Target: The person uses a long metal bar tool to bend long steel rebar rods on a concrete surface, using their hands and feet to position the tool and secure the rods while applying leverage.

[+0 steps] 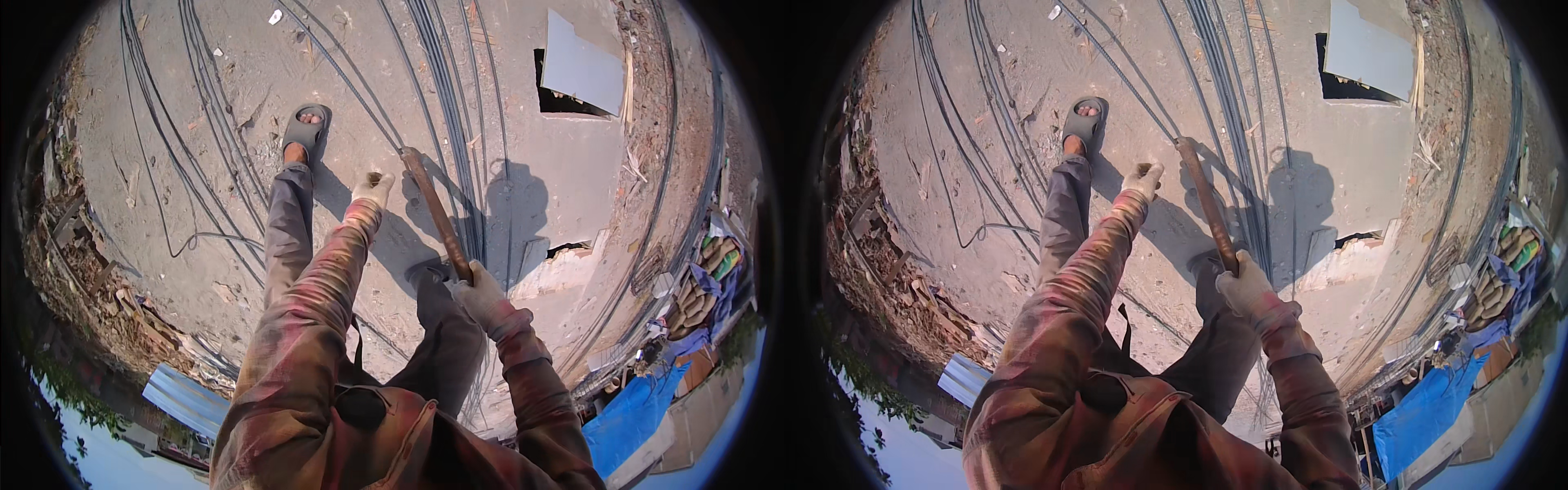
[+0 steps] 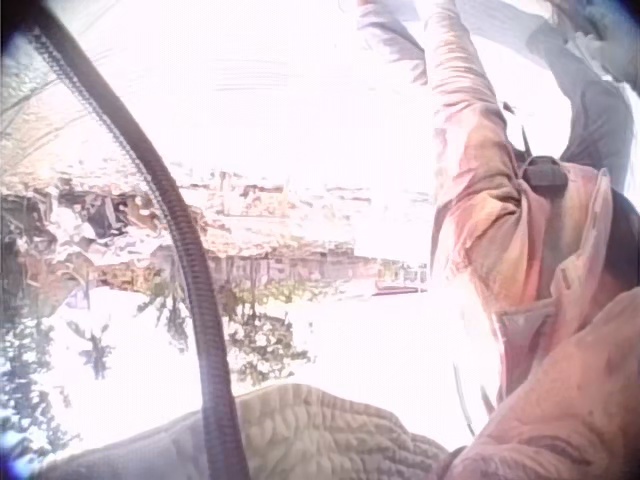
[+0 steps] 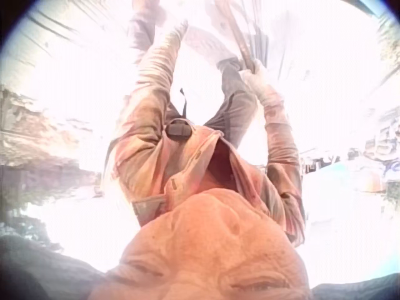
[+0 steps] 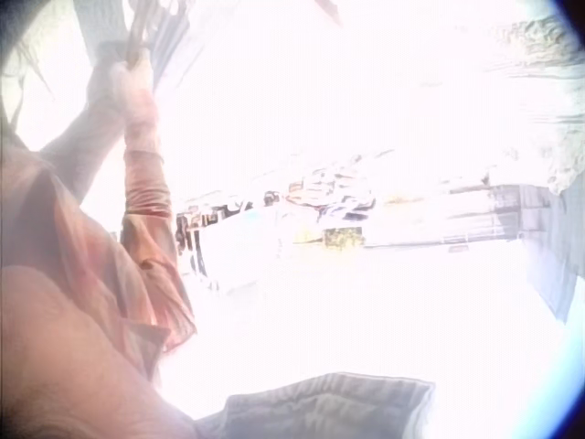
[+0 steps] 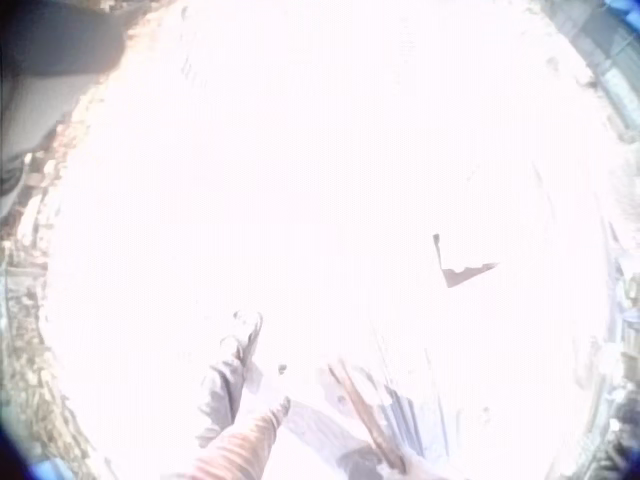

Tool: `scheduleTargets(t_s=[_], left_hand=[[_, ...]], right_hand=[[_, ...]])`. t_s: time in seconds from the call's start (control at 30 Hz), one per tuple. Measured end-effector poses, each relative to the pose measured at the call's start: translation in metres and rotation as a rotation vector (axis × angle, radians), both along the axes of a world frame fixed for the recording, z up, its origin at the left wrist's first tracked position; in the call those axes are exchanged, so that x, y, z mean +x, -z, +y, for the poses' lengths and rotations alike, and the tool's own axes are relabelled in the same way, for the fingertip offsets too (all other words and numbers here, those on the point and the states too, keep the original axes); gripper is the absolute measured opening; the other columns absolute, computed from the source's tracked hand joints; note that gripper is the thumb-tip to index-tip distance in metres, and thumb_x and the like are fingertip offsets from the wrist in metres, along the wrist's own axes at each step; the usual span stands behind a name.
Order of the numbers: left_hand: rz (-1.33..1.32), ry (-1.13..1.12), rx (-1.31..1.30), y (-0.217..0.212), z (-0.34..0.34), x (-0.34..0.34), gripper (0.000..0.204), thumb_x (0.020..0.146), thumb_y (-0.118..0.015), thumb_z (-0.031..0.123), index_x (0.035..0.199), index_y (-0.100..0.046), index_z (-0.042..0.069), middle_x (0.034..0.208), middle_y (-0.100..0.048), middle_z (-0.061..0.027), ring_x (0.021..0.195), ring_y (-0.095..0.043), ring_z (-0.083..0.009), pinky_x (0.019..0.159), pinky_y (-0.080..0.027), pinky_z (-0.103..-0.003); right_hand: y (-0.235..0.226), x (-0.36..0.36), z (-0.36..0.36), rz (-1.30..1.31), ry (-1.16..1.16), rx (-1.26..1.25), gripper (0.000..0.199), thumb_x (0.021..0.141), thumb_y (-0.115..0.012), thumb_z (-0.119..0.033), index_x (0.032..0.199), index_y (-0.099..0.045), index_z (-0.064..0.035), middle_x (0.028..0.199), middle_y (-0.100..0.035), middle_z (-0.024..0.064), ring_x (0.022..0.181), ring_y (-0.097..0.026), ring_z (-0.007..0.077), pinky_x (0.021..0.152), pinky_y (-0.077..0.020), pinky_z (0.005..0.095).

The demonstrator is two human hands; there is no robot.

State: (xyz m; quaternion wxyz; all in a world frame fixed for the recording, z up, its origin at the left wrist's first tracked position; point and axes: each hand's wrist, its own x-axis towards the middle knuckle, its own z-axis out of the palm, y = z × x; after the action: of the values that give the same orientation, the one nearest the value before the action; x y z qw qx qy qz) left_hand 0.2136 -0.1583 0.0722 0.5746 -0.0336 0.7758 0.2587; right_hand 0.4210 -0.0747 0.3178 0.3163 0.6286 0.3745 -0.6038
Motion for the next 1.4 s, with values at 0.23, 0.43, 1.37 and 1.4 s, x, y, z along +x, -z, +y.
scheduleTargets(t_s=[0.23,0.43,1.37,1.4], left_hand=[[0.227,0.156,-0.109,0.123,0.102,-0.192,0.060,0.079,-0.061,0.047,0.124,-0.056,0.008,0.120,-0.061,-0.0126,0.109,-0.058,-0.0281,0.091,-0.045,-0.041],[0.025,-0.271,0.232,0.116,0.177,-0.180,0.029,0.092,-0.050,0.027,0.111,-0.054,0.006,0.098,-0.067,-0.0130,0.081,-0.067,-0.0209,0.062,-0.055,-0.042],[-0.106,-0.033,0.360,0.127,0.195,-0.169,0.022,0.090,-0.063,0.027,0.093,-0.057,0.006,0.074,-0.063,-0.0092,0.066,-0.064,-0.0223,0.064,-0.056,-0.039],[-0.252,-0.258,0.386,0.121,0.189,-0.167,0.026,0.091,-0.060,0.033,0.091,-0.056,0.007,0.070,-0.059,-0.0071,0.062,-0.059,-0.0216,0.063,-0.052,-0.040]], right_hand=[[0.006,0.011,0.012,-0.041,0.195,-0.036,0.019,0.078,-0.053,-0.006,0.094,-0.043,-0.0059,0.062,-0.043,0.0020,0.042,-0.044,0.0119,0.036,-0.0368,0.0276],[-0.017,0.005,0.009,-0.138,0.035,-0.053,0.027,0.073,-0.055,-0.012,0.095,-0.043,-0.0008,0.066,-0.052,0.0184,0.058,-0.056,0.0330,0.056,-0.0444,0.0424],[-0.038,-0.095,0.049,-0.364,-0.101,-0.233,0.037,0.076,-0.057,-0.017,0.105,-0.041,0.0000,0.075,-0.057,0.0251,0.075,-0.060,0.0453,0.066,-0.0454,0.0486],[-0.038,-0.093,0.052,-0.323,0.055,-0.294,0.037,0.076,-0.057,-0.017,0.106,-0.041,-0.0002,0.075,-0.057,0.0248,0.075,-0.060,0.0456,0.066,-0.0451,0.0491]])
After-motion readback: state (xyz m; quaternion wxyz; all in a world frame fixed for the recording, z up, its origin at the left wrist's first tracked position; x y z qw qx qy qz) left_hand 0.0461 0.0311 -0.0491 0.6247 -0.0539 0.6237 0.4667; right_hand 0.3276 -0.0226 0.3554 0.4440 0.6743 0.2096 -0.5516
